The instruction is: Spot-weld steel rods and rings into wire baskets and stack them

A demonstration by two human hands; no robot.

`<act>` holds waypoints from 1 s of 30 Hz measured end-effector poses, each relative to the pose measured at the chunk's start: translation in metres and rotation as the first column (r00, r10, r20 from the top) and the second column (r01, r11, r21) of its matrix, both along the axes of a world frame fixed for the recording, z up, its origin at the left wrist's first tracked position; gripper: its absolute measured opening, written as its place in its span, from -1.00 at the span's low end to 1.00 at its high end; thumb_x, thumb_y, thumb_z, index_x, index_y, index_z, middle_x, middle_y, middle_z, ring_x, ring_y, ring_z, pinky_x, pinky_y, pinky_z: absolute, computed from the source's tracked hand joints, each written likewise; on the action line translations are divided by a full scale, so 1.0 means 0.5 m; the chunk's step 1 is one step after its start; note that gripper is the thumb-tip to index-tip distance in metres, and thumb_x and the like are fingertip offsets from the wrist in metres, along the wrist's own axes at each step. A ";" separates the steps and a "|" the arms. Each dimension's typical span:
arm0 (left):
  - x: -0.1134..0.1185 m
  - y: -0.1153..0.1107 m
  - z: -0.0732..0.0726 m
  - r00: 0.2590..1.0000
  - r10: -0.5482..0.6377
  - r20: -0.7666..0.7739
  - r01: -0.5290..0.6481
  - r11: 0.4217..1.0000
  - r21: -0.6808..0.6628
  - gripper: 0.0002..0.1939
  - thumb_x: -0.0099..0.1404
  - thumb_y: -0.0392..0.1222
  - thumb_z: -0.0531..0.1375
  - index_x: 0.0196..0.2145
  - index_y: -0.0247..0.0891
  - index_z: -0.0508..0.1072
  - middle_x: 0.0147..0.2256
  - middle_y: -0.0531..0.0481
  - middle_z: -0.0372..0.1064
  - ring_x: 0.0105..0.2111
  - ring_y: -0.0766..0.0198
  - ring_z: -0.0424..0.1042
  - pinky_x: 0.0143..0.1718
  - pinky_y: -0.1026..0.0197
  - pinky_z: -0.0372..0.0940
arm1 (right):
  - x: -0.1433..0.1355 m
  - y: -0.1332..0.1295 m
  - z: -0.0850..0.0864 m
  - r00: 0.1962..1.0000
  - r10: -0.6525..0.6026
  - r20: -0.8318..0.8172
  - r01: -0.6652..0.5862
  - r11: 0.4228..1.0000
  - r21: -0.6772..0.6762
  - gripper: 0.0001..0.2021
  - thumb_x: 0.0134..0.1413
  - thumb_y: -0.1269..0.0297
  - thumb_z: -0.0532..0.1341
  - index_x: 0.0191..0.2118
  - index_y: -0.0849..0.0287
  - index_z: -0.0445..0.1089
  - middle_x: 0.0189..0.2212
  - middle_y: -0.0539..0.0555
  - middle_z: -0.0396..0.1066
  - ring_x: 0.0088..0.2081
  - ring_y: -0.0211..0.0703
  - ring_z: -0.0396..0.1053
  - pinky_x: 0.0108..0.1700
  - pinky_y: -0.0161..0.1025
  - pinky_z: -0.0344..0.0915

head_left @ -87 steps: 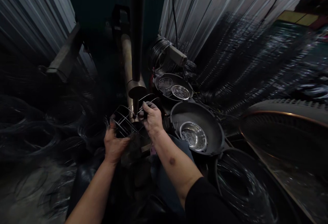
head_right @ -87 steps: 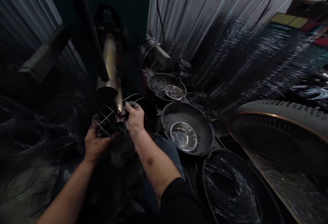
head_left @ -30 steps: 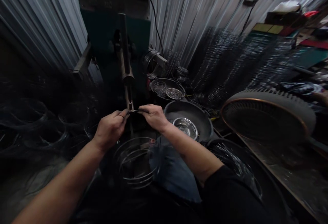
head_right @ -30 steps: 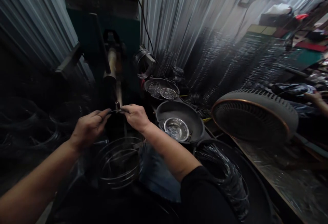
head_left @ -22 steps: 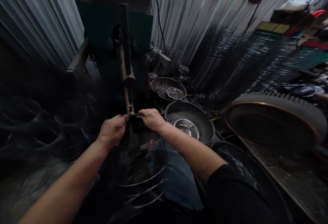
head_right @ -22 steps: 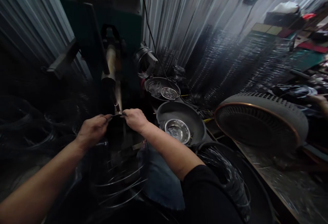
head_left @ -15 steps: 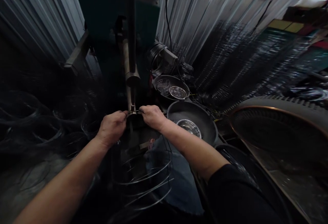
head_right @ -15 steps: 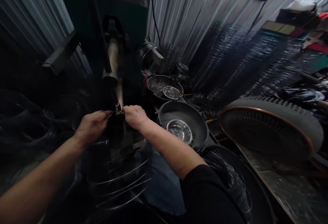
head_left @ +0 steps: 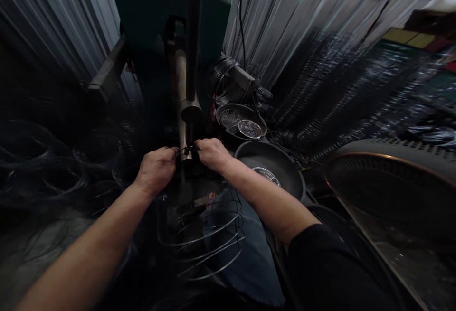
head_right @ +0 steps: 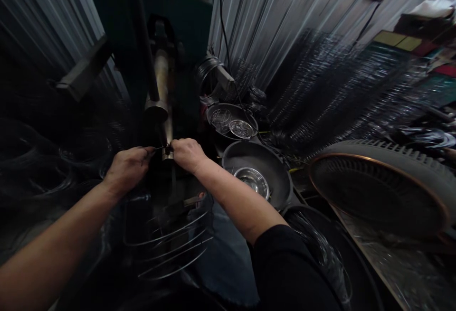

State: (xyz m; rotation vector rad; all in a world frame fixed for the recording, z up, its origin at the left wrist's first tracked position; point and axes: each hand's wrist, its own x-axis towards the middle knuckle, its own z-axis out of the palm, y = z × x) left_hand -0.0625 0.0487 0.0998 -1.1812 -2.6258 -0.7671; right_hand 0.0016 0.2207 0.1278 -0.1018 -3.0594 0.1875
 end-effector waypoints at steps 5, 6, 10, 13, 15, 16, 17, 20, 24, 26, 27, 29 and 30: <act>0.000 0.004 0.002 1.000 0.003 0.021 -0.002 1.000 -0.012 -0.60 0.29 -0.15 -0.05 -0.16 -0.35 0.52 -0.27 -0.18 0.49 -0.27 0.09 0.48 -0.18 0.13 0.32 | 0.000 0.002 0.000 1.000 -0.009 0.006 0.009 1.000 0.000 -0.70 0.19 0.37 0.01 -0.10 0.17 0.45 -0.19 0.15 0.50 -0.16 -0.09 0.42 -0.22 -0.29 0.21; 0.000 0.005 0.003 1.000 0.005 0.018 -0.005 1.000 -0.012 -0.60 0.29 -0.15 -0.05 -0.16 -0.35 0.53 -0.27 -0.19 0.49 -0.27 0.08 0.48 -0.18 0.13 0.32 | 0.000 0.002 0.000 1.000 -0.009 0.005 0.009 1.000 0.001 -0.70 0.19 0.37 0.01 -0.11 0.18 0.45 -0.20 0.15 0.50 -0.16 -0.09 0.43 -0.22 -0.29 0.21; -0.001 0.006 0.005 1.000 -0.005 0.004 0.005 1.000 0.002 -0.60 0.28 -0.13 -0.04 -0.19 -0.35 0.54 -0.27 -0.21 0.50 -0.26 0.06 0.48 -0.17 0.11 0.32 | -0.001 0.002 -0.002 1.000 -0.010 0.002 0.010 1.000 0.004 -0.72 0.20 0.35 0.02 -0.12 0.20 0.46 -0.20 0.17 0.50 -0.15 -0.08 0.43 -0.22 -0.29 0.21; -0.003 0.007 0.004 1.000 -0.002 0.009 0.002 1.000 0.006 -0.60 0.26 -0.14 -0.03 -0.18 -0.36 0.54 -0.27 -0.22 0.51 -0.26 0.04 0.49 -0.18 0.10 0.33 | -0.002 0.003 -0.003 1.000 -0.013 0.000 0.013 1.000 -0.004 -0.72 0.18 0.36 0.04 -0.11 0.19 0.46 -0.19 0.17 0.50 -0.14 -0.07 0.43 -0.21 -0.29 0.20; -0.004 0.008 0.003 1.000 0.005 0.002 -0.005 1.000 0.011 -0.60 0.25 -0.15 -0.03 -0.19 -0.36 0.55 -0.24 -0.24 0.51 -0.24 0.02 0.49 -0.17 0.09 0.33 | -0.002 0.003 -0.003 1.000 -0.010 -0.006 0.010 1.000 -0.012 -0.72 0.17 0.37 0.04 -0.11 0.19 0.46 -0.19 0.18 0.51 -0.13 -0.06 0.43 -0.20 -0.28 0.21; -0.004 0.009 0.003 1.000 0.008 -0.004 -0.008 1.000 0.016 -0.60 0.24 -0.16 -0.02 -0.19 -0.36 0.55 -0.23 -0.25 0.51 -0.24 0.01 0.49 -0.16 0.08 0.33 | -0.002 0.003 -0.003 1.000 -0.008 -0.009 0.008 1.000 -0.017 -0.72 0.17 0.37 0.05 -0.11 0.20 0.47 -0.19 0.19 0.51 -0.13 -0.06 0.43 -0.20 -0.28 0.21; -0.004 0.011 0.004 1.000 0.007 -0.003 -0.007 1.000 0.022 -0.60 0.24 -0.16 -0.02 -0.20 -0.36 0.55 -0.23 -0.25 0.51 -0.23 0.00 0.49 -0.16 0.07 0.32 | -0.002 0.002 -0.003 1.000 -0.006 -0.015 0.006 1.000 -0.023 -0.72 0.17 0.36 0.05 -0.11 0.20 0.47 -0.19 0.19 0.51 -0.13 -0.05 0.43 -0.19 -0.28 0.21; -0.004 0.014 0.009 0.999 -0.002 0.045 0.000 0.999 0.044 -0.61 0.24 -0.14 -0.01 -0.26 -0.34 0.57 -0.22 -0.26 0.51 -0.22 -0.01 0.49 -0.15 0.06 0.32 | -0.006 0.003 -0.002 1.000 -0.007 -0.023 0.006 0.998 -0.063 -0.73 0.16 0.33 0.09 -0.12 0.20 0.49 -0.20 0.19 0.51 -0.14 -0.04 0.43 -0.20 -0.28 0.23; 0.007 0.003 0.017 0.946 0.043 0.321 -0.114 0.972 0.208 -0.72 0.16 -0.13 0.13 -0.30 -0.27 0.59 -0.27 -0.18 0.53 -0.25 0.06 0.49 -0.17 0.11 0.32 | -0.010 0.020 -0.009 0.997 -0.011 -0.077 -0.011 0.958 -0.286 -0.79 0.07 0.43 0.15 -0.23 0.21 0.52 -0.27 0.13 0.53 -0.19 -0.10 0.44 -0.19 -0.30 0.24; 0.020 -0.011 0.014 0.802 0.032 0.597 -0.300 0.885 0.355 -0.71 0.04 -0.11 0.24 -0.28 -0.27 0.59 -0.37 -0.12 0.53 -0.39 0.15 0.48 -0.34 0.18 0.34 | -0.005 0.035 -0.017 0.994 -0.064 -0.083 0.009 0.839 -0.544 -0.84 0.03 0.43 0.21 -0.26 0.22 0.53 -0.39 0.07 0.51 -0.35 -0.19 0.43 -0.28 -0.33 0.27; 0.028 -0.018 0.011 0.695 -0.012 0.719 -0.410 0.815 0.410 -0.66 -0.02 -0.11 0.29 -0.26 -0.28 0.58 -0.44 -0.09 0.51 -0.50 0.22 0.44 -0.47 0.22 0.31 | 0.000 0.041 -0.023 0.992 -0.111 -0.061 0.040 0.730 -0.683 -0.84 0.01 0.39 0.25 -0.25 0.23 0.52 -0.47 0.03 0.48 -0.45 -0.25 0.38 -0.37 -0.34 0.26; 0.044 -0.029 0.004 0.514 -0.144 0.846 -0.584 0.663 0.468 -0.56 -0.13 -0.12 0.35 -0.23 -0.33 0.56 -0.56 0.00 0.41 -0.69 0.38 0.25 -0.70 0.32 0.12 | 0.012 0.049 -0.034 0.976 -0.215 0.015 0.111 0.444 -0.889 -0.77 -0.08 0.30 0.33 -0.24 0.25 0.50 -0.58 -0.03 0.39 -0.61 -0.34 0.25 -0.55 -0.38 0.17; 0.051 -0.032 0.001 0.469 -0.206 0.859 -0.633 0.600 0.490 -0.53 -0.17 -0.14 0.37 -0.24 -0.35 0.55 -0.60 0.03 0.37 -0.74 0.44 0.17 -0.74 0.36 0.02 | 0.018 0.051 -0.039 0.964 -0.260 0.049 0.131 0.308 -0.942 -0.72 -0.14 0.28 0.37 -0.24 0.26 0.49 -0.61 -0.05 0.36 -0.65 -0.38 0.20 -0.60 -0.40 0.12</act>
